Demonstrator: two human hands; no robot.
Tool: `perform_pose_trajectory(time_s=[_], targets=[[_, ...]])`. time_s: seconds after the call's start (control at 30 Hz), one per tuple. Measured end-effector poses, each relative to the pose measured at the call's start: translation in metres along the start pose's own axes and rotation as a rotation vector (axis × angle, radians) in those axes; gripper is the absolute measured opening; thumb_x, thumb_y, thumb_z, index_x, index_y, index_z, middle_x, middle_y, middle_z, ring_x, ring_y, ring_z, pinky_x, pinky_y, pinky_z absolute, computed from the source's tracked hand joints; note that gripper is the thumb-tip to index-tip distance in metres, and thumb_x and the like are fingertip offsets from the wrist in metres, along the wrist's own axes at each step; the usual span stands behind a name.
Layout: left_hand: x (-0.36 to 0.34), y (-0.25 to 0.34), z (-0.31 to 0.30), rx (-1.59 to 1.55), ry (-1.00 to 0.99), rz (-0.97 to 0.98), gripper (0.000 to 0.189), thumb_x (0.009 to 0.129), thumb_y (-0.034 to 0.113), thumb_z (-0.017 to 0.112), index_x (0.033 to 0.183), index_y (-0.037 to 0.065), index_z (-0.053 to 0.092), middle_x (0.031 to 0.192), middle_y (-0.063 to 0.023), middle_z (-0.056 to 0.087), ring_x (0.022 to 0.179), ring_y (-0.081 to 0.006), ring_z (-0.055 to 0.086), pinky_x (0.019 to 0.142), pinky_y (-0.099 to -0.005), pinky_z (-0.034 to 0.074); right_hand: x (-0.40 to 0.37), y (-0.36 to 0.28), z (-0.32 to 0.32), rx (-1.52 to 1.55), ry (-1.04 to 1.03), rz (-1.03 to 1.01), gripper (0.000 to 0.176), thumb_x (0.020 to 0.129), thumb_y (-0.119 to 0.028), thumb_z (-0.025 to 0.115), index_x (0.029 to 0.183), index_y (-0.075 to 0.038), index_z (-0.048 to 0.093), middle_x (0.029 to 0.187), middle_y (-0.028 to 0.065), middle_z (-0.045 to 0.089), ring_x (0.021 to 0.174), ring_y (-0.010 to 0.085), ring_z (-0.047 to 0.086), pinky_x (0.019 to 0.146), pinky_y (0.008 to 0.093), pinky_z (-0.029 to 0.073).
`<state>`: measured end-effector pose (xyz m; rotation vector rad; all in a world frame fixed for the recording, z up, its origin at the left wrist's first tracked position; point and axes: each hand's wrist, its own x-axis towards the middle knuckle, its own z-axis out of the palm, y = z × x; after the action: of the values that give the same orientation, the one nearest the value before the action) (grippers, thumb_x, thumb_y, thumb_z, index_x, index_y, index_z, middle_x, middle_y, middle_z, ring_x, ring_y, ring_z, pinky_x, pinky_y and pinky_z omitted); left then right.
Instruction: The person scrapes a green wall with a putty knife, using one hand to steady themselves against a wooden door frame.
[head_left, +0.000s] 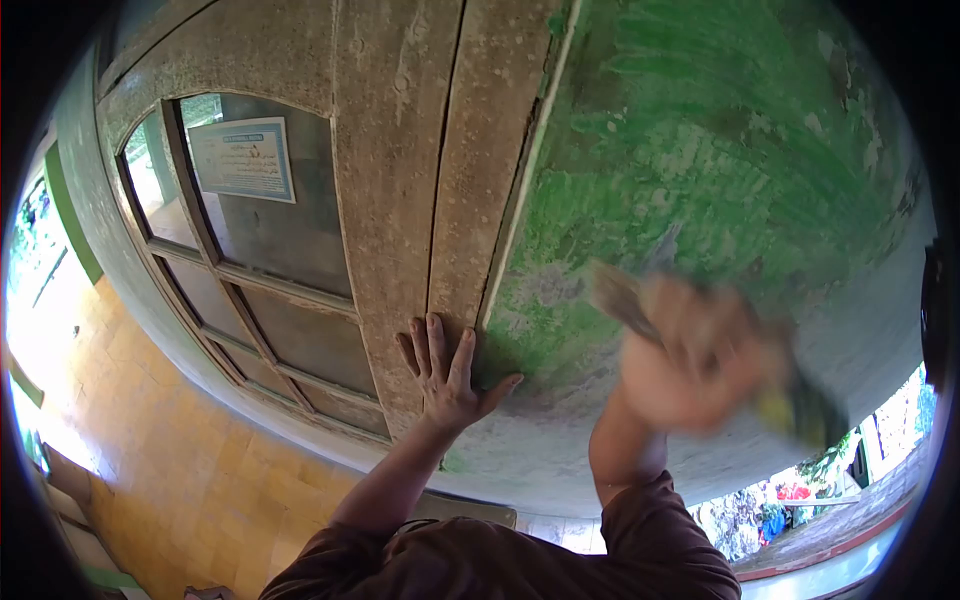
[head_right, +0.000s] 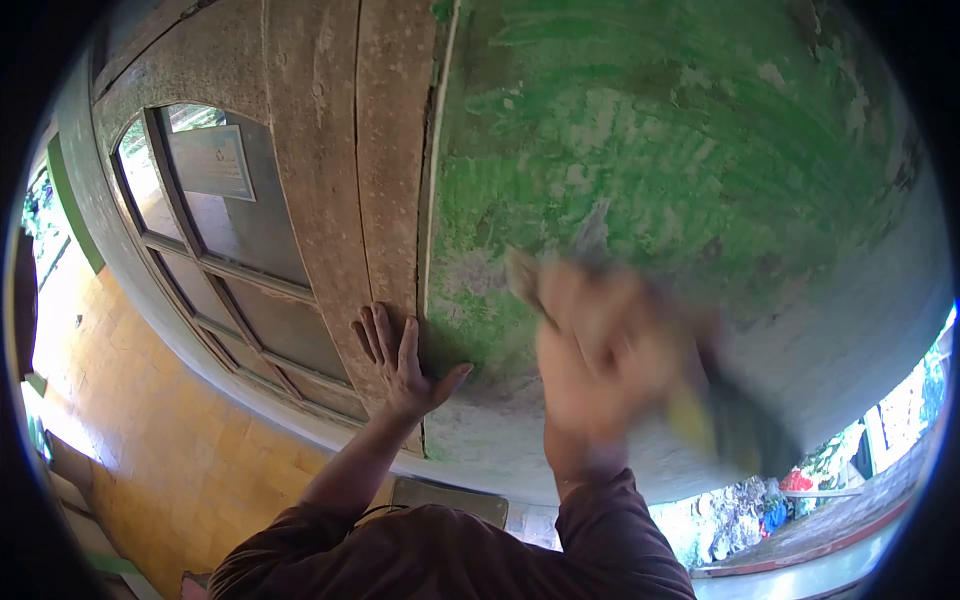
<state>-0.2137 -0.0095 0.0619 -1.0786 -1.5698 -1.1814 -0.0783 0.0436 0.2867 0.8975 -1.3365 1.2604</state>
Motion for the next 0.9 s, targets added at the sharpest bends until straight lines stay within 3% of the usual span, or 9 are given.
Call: perform_pose_trajectory(time_s=[0.03,0.13,0.17,0.27,0.4,0.5,0.7,0.83,0.9], targets=[[0.001,-0.001,0.001,-0.005,0.009,0.003,0.092,0.072,0.059,0.069,0.142,0.010,0.034,0.148,-0.0301,0.018,0.138,-0.0496,0.011,0.107,-0.0642,0.005,-0.001,-0.016,0.006,0.008,-0.007,-0.003,0.036,0.099,-0.040,0.038,0.072,-0.017,0.041,0.059,-0.0036,0.035,0.048,0.0082,0.028,0.050,0.0283,0.027],[0.004,0.001,-0.003,0.039,-0.006,0.023,0.089,0.077,0.059,0.064,0.140,0.005,0.033,0.146,-0.0341,0.020,0.136,-0.0514,0.015,0.107,-0.0641,0.007,-0.004,-0.044,0.007,-0.212,-0.003,-0.492,0.031,0.100,-0.038,0.037,0.079,-0.016,0.039,0.059,-0.0037,0.035,0.050,0.0076,0.028,0.052,0.0281,0.027],[0.002,0.002,-0.002,0.035,-0.012,0.019,0.089,0.077,0.059,0.064,0.140,0.005,0.033,0.146,-0.0341,0.020,0.136,-0.0514,0.015,0.107,-0.0641,0.007,-0.001,-0.031,0.000,-0.216,-0.001,-0.486,0.031,0.100,-0.038,0.037,0.079,-0.016,0.039,0.059,-0.0037,0.035,0.050,0.0076,0.028,0.052,0.0281,0.027],[0.000,0.001,-0.001,0.011,-0.001,-0.005,0.091,0.073,0.059,0.069,0.142,0.011,0.034,0.148,-0.0301,0.018,0.138,-0.0490,0.011,0.108,-0.0638,0.004,0.003,-0.011,-0.005,-0.153,0.066,-0.097,0.036,0.100,-0.040,0.038,0.073,-0.016,0.036,0.060,-0.0043,0.035,0.047,0.0071,0.025,0.051,0.0251,0.023],[0.001,0.000,0.001,0.002,0.008,-0.009,0.091,0.073,0.059,0.069,0.142,0.011,0.034,0.148,-0.0301,0.018,0.138,-0.0490,0.011,0.108,-0.0638,0.004,0.001,-0.041,0.005,-0.117,-0.098,-0.345,0.035,0.101,-0.037,0.034,0.074,-0.016,0.037,0.059,-0.0037,0.033,0.047,0.0067,0.026,0.051,0.0257,0.023],[0.000,0.000,0.001,-0.001,0.010,-0.008,0.091,0.073,0.059,0.069,0.142,0.011,0.034,0.148,-0.0302,0.018,0.138,-0.0495,0.012,0.107,-0.0644,0.005,0.003,-0.001,-0.019,-0.116,0.031,-0.125,0.036,0.101,-0.039,0.034,0.073,-0.016,0.037,0.060,-0.0047,0.033,0.046,0.0059,0.028,0.051,0.0247,0.023],[0.002,0.000,0.001,-0.005,0.017,-0.004,0.091,0.073,0.058,0.069,0.142,0.010,0.034,0.148,-0.0303,0.019,0.138,-0.0499,0.012,0.107,-0.0653,0.005,-0.003,-0.041,0.000,-0.074,-0.011,-0.368,0.029,0.098,-0.037,0.045,0.080,-0.016,0.037,0.056,-0.0029,0.037,0.043,0.0074,0.028,0.045,0.0247,0.022],[-0.001,-0.001,0.002,-0.013,0.011,-0.003,0.091,0.073,0.058,0.069,0.142,0.010,0.034,0.148,-0.0301,0.018,0.138,-0.0498,0.012,0.107,-0.0656,0.004,0.003,-0.005,-0.017,-0.251,-0.025,-0.189,0.033,0.099,-0.043,0.039,0.082,-0.014,0.040,0.061,-0.0025,0.038,0.048,0.0062,0.029,0.051,0.0241,0.027],[-0.001,-0.001,0.003,-0.011,0.025,0.000,0.092,0.073,0.058,0.069,0.143,0.010,0.032,0.149,-0.0293,0.018,0.138,-0.0492,0.012,0.107,-0.0657,0.004,0.001,-0.011,-0.021,-0.100,-0.127,-0.149,0.033,0.099,-0.043,0.041,0.083,-0.013,0.039,0.062,-0.0002,0.038,0.049,0.0069,0.030,0.053,0.0239,0.027]])
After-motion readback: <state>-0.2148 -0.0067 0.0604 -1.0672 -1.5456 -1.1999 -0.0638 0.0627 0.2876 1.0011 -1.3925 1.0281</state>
